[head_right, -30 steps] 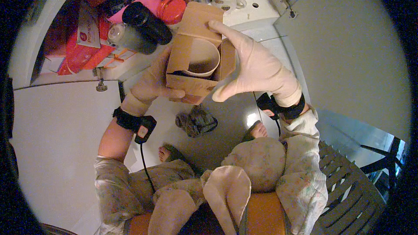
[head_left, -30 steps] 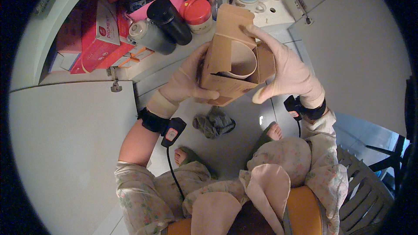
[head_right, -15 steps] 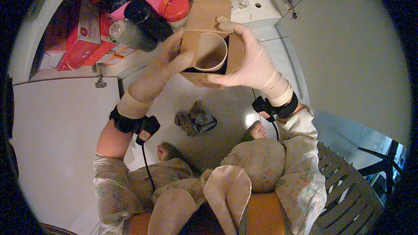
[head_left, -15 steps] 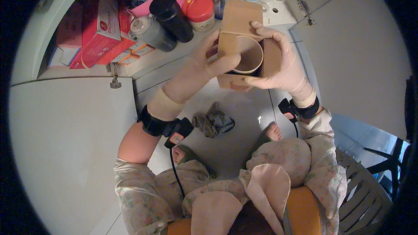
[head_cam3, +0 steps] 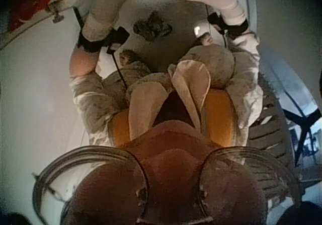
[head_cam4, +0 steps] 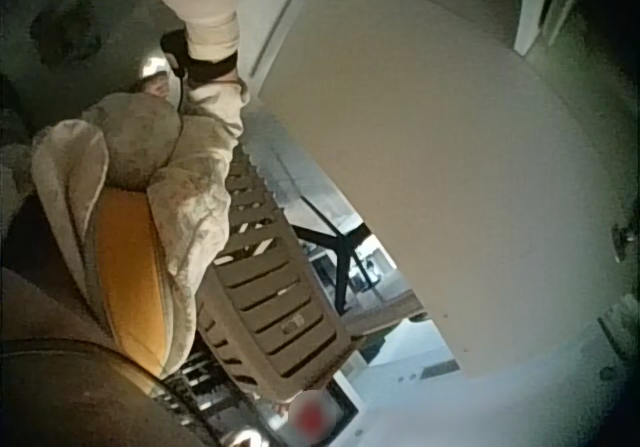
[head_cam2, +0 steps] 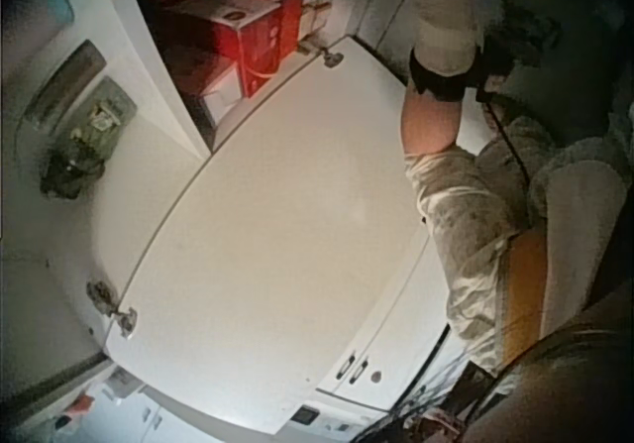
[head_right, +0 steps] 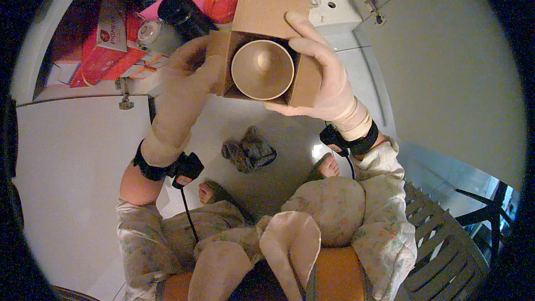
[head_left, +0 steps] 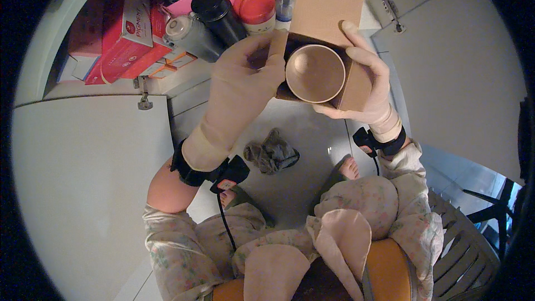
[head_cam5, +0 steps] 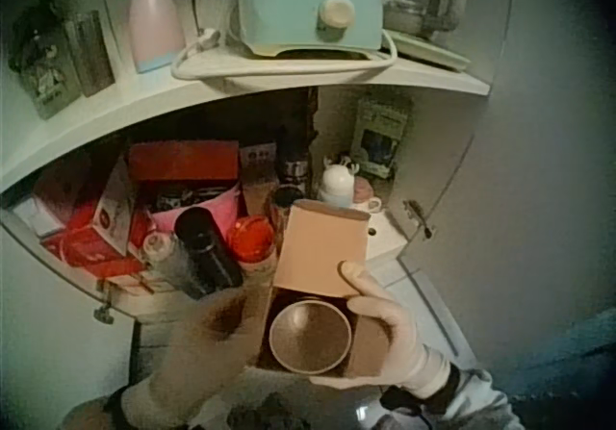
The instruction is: The person sits on the floor in front of an open cupboard and organizes items. They wipe a toaster, move a thermos, open a box to remove a cup, unbox a blue tumbler, and wipe a white mug before placing items back on the shelf.
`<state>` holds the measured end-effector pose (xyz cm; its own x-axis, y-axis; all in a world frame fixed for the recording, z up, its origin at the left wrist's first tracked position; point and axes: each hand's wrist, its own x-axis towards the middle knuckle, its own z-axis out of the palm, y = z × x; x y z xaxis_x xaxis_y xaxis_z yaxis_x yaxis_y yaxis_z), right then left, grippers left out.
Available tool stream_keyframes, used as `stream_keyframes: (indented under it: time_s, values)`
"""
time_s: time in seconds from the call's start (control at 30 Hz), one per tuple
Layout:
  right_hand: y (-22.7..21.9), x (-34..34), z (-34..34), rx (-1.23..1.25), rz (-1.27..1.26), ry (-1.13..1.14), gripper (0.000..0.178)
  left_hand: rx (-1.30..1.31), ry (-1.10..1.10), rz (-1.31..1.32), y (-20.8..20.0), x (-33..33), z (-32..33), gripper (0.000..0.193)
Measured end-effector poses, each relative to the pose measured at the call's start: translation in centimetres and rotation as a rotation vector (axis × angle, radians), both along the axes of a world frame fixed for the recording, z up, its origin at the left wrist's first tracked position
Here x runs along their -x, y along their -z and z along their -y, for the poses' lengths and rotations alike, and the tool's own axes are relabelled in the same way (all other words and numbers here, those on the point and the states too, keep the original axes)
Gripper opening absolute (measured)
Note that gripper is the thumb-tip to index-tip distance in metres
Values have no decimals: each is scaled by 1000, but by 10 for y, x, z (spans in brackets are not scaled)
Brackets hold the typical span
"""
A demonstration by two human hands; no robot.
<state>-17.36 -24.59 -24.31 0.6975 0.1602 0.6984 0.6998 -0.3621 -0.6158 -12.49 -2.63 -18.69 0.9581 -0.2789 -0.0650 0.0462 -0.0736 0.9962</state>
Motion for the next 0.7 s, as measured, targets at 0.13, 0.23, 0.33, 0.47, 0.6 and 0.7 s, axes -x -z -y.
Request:
stream_keyframes:
  time_s: [0.13, 0.23, 0.33, 0.47, 0.6, 0.7]
  values:
    - [-1, 0, 3, 97, 62, 46, 99, 115, 57, -40, -15, 3, -4, 19]
    - [0, 2, 4, 87, 86, 60, 99, 144, 45, -109, -18, 5, -6, 15]
    - [0, 2, 3, 46, 99, 51, 99, 46, 100, 32, -20, 3, -10, 16]
    - [1, 0, 4, 54, 102, 62, 97, 113, 140, -28, -15, -1, -13, 36]
    - [6, -1, 4, -45, -3, 22, 94, 135, 341, 90, 3, -20, -15, 82]
    - [11, 1, 1, -113, -42, -5, 91, 96, 595, 236, 20, -24, -18, 113]
